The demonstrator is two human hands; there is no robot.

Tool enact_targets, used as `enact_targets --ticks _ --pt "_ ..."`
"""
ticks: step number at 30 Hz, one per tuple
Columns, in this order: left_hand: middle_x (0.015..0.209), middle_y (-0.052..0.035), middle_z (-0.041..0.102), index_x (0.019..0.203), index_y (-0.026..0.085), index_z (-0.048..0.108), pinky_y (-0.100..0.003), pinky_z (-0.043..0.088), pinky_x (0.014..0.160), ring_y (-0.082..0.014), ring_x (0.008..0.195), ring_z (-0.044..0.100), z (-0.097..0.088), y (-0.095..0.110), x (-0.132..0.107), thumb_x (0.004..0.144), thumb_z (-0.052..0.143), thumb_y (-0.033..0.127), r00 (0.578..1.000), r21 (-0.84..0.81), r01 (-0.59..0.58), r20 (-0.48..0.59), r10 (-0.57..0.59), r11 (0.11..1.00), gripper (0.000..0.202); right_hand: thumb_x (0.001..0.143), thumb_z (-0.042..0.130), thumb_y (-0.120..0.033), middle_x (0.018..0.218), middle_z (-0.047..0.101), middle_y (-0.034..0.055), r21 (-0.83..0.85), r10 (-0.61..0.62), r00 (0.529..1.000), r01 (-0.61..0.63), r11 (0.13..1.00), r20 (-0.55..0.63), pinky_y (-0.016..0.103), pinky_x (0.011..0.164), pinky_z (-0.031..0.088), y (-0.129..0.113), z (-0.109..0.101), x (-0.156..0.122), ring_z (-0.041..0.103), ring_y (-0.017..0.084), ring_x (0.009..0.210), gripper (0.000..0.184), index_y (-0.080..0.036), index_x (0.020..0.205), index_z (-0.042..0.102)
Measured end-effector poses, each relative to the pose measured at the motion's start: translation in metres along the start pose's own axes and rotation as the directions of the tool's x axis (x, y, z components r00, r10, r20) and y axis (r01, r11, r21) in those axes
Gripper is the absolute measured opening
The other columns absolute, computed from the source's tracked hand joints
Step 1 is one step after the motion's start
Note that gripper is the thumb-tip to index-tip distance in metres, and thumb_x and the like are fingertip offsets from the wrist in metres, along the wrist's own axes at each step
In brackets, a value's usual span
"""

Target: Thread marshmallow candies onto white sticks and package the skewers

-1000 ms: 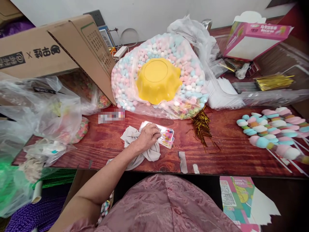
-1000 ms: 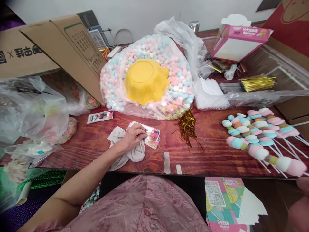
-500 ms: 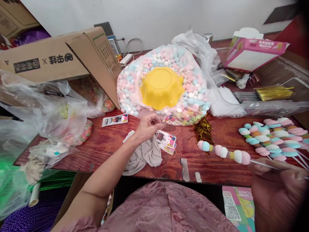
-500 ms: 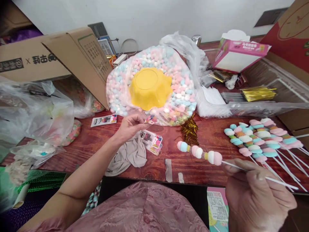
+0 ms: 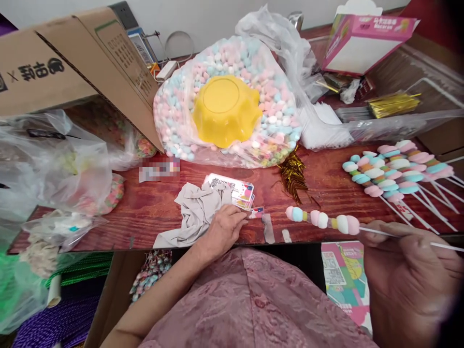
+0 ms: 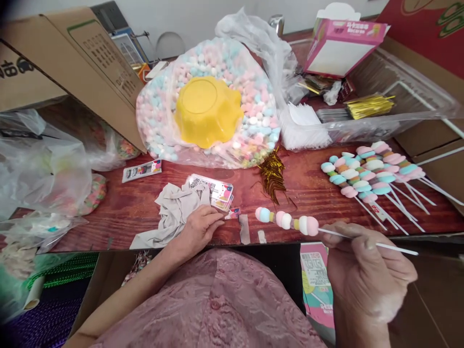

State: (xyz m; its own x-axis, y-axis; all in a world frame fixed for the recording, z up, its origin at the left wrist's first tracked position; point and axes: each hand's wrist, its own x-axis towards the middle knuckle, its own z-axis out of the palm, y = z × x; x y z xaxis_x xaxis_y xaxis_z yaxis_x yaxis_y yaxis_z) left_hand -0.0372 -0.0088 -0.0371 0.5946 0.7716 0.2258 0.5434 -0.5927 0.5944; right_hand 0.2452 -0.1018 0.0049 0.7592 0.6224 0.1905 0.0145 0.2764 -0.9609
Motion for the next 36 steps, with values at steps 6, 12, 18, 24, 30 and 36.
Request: enact_targets --ticks 6,12,18,24,30,36 --pt "0.079 -0.0034 0.069 0.077 0.018 0.070 -0.028 0.048 0.073 -0.0150 0.077 0.062 -0.011 -0.001 0.010 0.087 0.064 0.018 0.991 -0.269 0.127 0.006 -0.130 0.955 0.012 0.066 0.079 -0.031 0.068 0.070 0.0068 0.142 0.007 1.000 -0.009 0.990 0.014 0.038 0.054 0.051 0.005 0.012 -0.007 0.064 0.021 0.055 0.016 -0.017 0.074 0.078" --pt "0.066 0.0015 0.062 0.065 0.016 0.063 -0.024 0.041 0.061 -0.0114 0.064 0.053 -0.010 -0.003 0.011 0.077 0.074 0.022 0.949 -0.394 0.294 0.008 -0.316 0.871 0.016 0.065 0.082 -0.035 0.068 0.070 0.0052 0.181 0.129 0.989 -0.141 0.973 0.076 0.034 0.054 0.050 0.014 0.017 -0.014 0.064 0.019 0.057 0.020 -0.017 0.074 0.078" --pt "0.063 0.0024 0.059 0.063 0.016 0.063 -0.023 0.038 0.059 -0.0104 0.061 0.049 -0.008 -0.003 0.010 0.072 0.077 0.028 0.931 -0.459 0.331 0.017 -0.364 0.825 0.020 0.068 0.080 -0.037 0.071 0.071 0.0049 0.137 0.150 0.978 -0.170 0.976 0.147 0.034 0.055 0.051 0.018 0.018 -0.019 0.064 0.019 0.060 0.019 -0.020 0.076 0.078" --pt "0.064 0.0024 0.060 0.063 0.016 0.064 -0.022 0.038 0.058 -0.0092 0.060 0.048 -0.007 -0.005 0.008 0.071 0.079 0.028 0.938 -0.520 0.306 0.022 -0.346 0.797 0.021 0.069 0.080 -0.031 0.073 0.072 0.0027 0.135 0.139 0.965 -0.172 0.976 0.224 0.029 0.055 0.054 0.026 0.021 -0.021 0.066 0.016 0.059 0.010 -0.023 0.074 0.078" --pt "0.067 0.0017 0.060 0.064 0.015 0.064 -0.021 0.038 0.056 -0.0081 0.059 0.049 -0.010 -0.008 0.003 0.073 0.080 0.028 0.970 -0.561 0.232 0.074 -0.231 0.794 0.022 0.074 0.077 -0.032 0.071 0.072 0.0024 0.096 0.147 0.931 -0.189 0.977 0.333 0.024 0.052 0.052 0.029 0.029 -0.025 0.065 0.014 0.057 0.009 -0.024 0.075 0.079" --pt "0.067 0.0006 0.061 0.065 0.015 0.065 -0.022 0.039 0.057 -0.0088 0.060 0.051 -0.012 -0.004 0.002 0.074 0.080 0.033 0.982 -0.567 0.185 0.066 -0.179 0.803 0.025 0.083 0.067 -0.022 0.078 0.073 0.0018 -0.092 -0.103 0.862 0.169 0.981 0.496 0.033 0.067 0.053 0.008 0.025 -0.026 0.067 0.019 0.072 0.015 -0.029 0.088 0.079"
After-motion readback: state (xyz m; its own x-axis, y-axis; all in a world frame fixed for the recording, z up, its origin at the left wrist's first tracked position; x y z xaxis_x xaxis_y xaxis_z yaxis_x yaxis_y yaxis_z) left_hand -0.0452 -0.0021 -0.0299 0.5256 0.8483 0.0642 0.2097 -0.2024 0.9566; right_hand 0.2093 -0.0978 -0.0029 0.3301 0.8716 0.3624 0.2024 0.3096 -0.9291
